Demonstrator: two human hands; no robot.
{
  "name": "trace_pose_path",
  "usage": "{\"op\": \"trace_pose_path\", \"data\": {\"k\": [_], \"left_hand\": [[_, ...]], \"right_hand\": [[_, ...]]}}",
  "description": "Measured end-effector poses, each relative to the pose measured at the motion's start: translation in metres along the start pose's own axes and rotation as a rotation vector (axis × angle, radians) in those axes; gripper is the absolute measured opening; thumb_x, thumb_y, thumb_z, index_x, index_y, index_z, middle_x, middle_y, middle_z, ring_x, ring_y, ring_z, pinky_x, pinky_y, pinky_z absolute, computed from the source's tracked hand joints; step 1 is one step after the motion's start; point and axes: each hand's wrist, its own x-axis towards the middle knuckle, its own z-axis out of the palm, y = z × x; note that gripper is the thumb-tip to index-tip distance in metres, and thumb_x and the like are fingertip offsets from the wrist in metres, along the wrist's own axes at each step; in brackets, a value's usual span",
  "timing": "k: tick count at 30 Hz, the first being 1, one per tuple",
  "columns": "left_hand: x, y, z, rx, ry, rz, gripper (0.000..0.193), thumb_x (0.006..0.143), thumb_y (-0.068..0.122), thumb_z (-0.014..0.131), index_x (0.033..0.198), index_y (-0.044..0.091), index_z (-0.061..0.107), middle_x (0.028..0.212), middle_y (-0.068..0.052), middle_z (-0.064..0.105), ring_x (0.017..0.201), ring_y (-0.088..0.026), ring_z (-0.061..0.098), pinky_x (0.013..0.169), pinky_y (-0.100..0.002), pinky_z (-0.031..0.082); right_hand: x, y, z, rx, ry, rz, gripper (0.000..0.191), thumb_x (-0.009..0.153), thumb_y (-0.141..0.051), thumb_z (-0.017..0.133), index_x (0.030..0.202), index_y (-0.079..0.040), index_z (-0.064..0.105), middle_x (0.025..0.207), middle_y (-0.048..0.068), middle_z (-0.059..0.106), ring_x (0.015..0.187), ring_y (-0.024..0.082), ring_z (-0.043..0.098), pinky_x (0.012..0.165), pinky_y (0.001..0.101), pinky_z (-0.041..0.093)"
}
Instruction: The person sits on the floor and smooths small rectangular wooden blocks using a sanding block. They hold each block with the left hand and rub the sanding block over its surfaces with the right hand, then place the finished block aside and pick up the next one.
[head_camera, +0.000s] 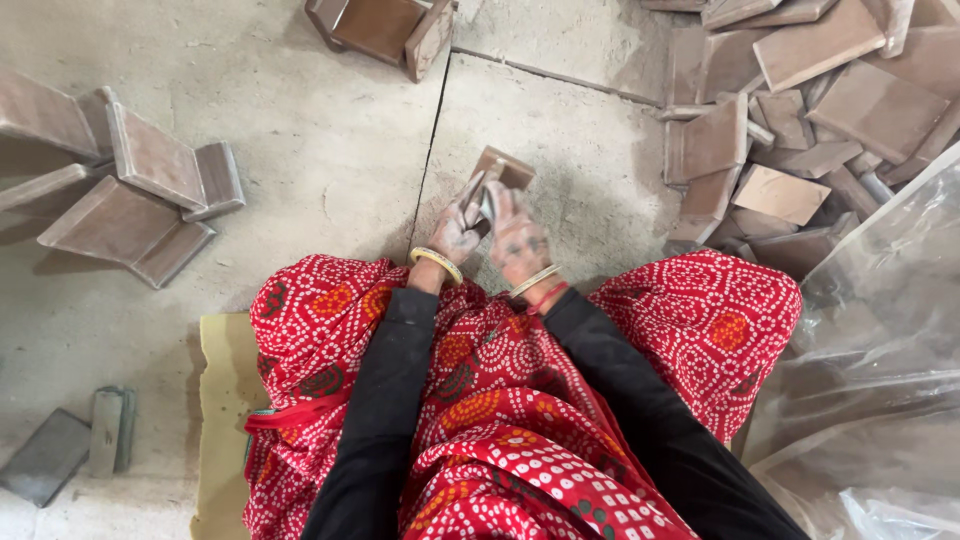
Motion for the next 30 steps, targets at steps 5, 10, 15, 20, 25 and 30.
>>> {"op": "trace_pose_path", "data": {"k": [5, 10, 15, 20, 25, 30], "left_hand": [[-0.019, -0.019, -0.005, 0.494, 0.227, -0.226, 0.039, 0.08, 0.022, 0.079, 0.116, 0.008, 0.069, 0.106, -0.02, 0.072, 0.103, -0.038, 0.069, 0.088, -0.046, 0.055], [-0.016, -0.036, -0.001, 0.644, 0.228, -0.086, 0.031, 0.086, 0.025, 0.073, 0.114, 0.011, 0.072, 0.113, -0.021, 0.073, 0.109, -0.041, 0.068, 0.093, -0.049, 0.055], [-0.01, -0.023, 0.0, 0.443, 0.133, -0.254, 0.04, 0.082, 0.025, 0.067, 0.119, 0.01, 0.066, 0.108, -0.019, 0.073, 0.099, -0.038, 0.073, 0.088, -0.045, 0.06], [-0.015, -0.016, 0.009, 0.586, 0.195, 0.079, 0.058, 0.081, 0.027, 0.069, 0.135, 0.005, 0.06, 0.121, -0.025, 0.066, 0.105, -0.045, 0.064, 0.092, -0.051, 0.052], [-0.011, -0.034, 0.015, 0.62, 0.172, -0.164, 0.048, 0.083, 0.034, 0.068, 0.122, 0.007, 0.066, 0.123, -0.021, 0.068, 0.118, -0.04, 0.064, 0.106, -0.048, 0.05], [-0.007, -0.041, 0.012, 0.636, 0.2, -0.147, 0.056, 0.081, 0.034, 0.071, 0.13, 0.008, 0.061, 0.129, -0.023, 0.062, 0.12, -0.044, 0.057, 0.106, -0.053, 0.043]], "right_hand": [[-0.015, -0.021, -0.008, 0.029, -0.012, -0.169, 0.089, 0.081, -0.005, 0.061, 0.162, -0.017, 0.027, 0.124, 0.021, 0.066, 0.088, 0.037, 0.071, 0.068, 0.0445, 0.058], [-0.014, -0.019, -0.003, -0.053, -0.111, -0.116, 0.088, 0.087, -0.005, 0.063, 0.166, -0.021, 0.026, 0.125, 0.021, 0.067, 0.086, 0.034, 0.072, 0.07, 0.0451, 0.058], [0.006, 0.004, 0.011, 0.094, -0.017, -0.182, 0.085, 0.091, 0.001, 0.057, 0.167, -0.021, 0.025, 0.136, 0.02, 0.068, 0.088, 0.026, 0.073, 0.072, 0.0387, 0.062], [0.021, 0.028, 0.021, -0.069, 0.088, -0.252, 0.098, 0.079, -0.01, 0.065, 0.164, -0.012, 0.018, 0.115, 0.022, 0.072, 0.088, 0.034, 0.071, 0.069, 0.0477, 0.056], [0.022, 0.027, 0.023, -0.254, -0.091, -0.03, 0.098, 0.072, -0.022, 0.072, 0.15, 0.004, 0.019, 0.091, 0.025, 0.073, 0.075, 0.041, 0.071, 0.064, 0.0556, 0.053], [0.018, 0.015, 0.013, -0.065, -0.204, 0.054, 0.075, 0.091, -0.018, 0.062, 0.159, -0.009, 0.031, 0.096, 0.023, 0.073, 0.08, 0.039, 0.071, 0.074, 0.0508, 0.056]]}}
